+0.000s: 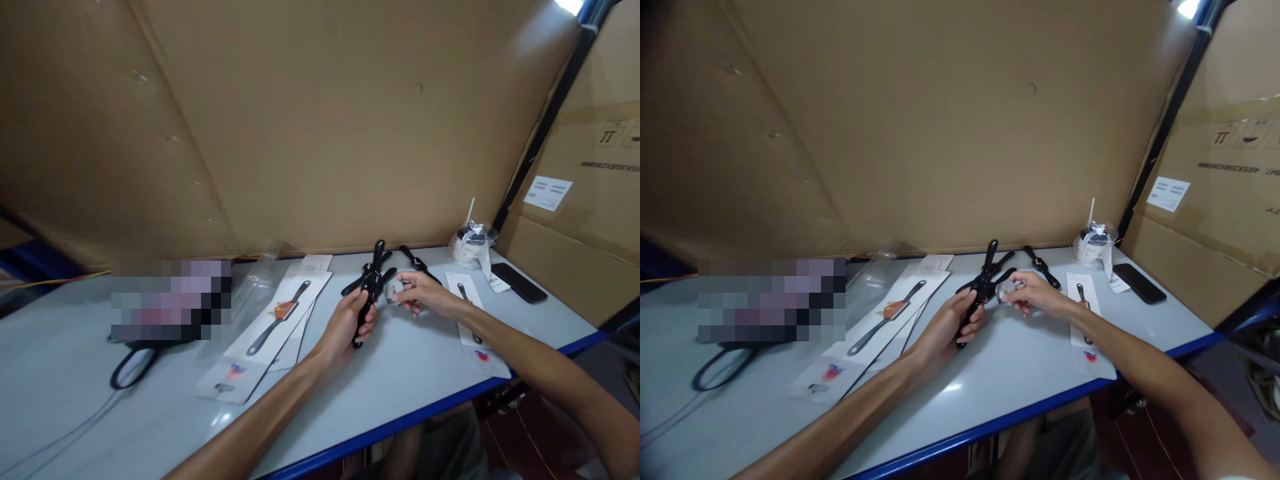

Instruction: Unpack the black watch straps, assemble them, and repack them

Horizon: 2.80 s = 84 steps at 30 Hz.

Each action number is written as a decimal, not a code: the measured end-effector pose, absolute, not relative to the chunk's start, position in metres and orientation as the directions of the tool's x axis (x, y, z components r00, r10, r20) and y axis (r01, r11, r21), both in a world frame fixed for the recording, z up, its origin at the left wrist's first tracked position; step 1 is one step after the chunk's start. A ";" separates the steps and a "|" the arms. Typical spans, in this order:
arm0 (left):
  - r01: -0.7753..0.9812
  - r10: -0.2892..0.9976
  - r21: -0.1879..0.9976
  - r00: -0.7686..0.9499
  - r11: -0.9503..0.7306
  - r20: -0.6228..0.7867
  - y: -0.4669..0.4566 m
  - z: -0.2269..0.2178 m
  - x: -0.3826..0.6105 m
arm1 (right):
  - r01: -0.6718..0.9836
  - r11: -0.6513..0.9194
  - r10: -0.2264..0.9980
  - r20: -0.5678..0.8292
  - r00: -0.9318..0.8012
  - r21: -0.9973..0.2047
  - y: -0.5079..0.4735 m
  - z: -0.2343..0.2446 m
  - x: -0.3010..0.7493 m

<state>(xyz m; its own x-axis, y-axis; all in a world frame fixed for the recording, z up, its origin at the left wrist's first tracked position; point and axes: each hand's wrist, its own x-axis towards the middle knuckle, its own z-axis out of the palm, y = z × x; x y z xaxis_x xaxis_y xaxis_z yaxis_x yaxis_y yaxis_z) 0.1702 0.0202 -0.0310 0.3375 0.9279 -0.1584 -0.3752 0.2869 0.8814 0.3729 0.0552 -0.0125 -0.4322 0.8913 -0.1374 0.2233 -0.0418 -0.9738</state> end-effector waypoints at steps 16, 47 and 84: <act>-0.234 0.925 0.932 0.329 0.275 -0.190 0.014 -0.027 0.172 | 0.230 -0.034 0.831 -0.155 -0.534 -0.973 0.049 -0.003 0.374; -0.064 0.884 0.968 0.425 0.245 -0.196 0.011 -0.028 0.171 | 0.157 -0.120 0.807 -0.188 -0.559 -0.980 0.056 -0.015 0.375; -0.220 0.898 0.900 0.328 0.376 -0.295 0.015 -0.028 0.172 | 0.228 0.390 0.864 0.268 -0.427 -0.892 0.058 0.050 0.475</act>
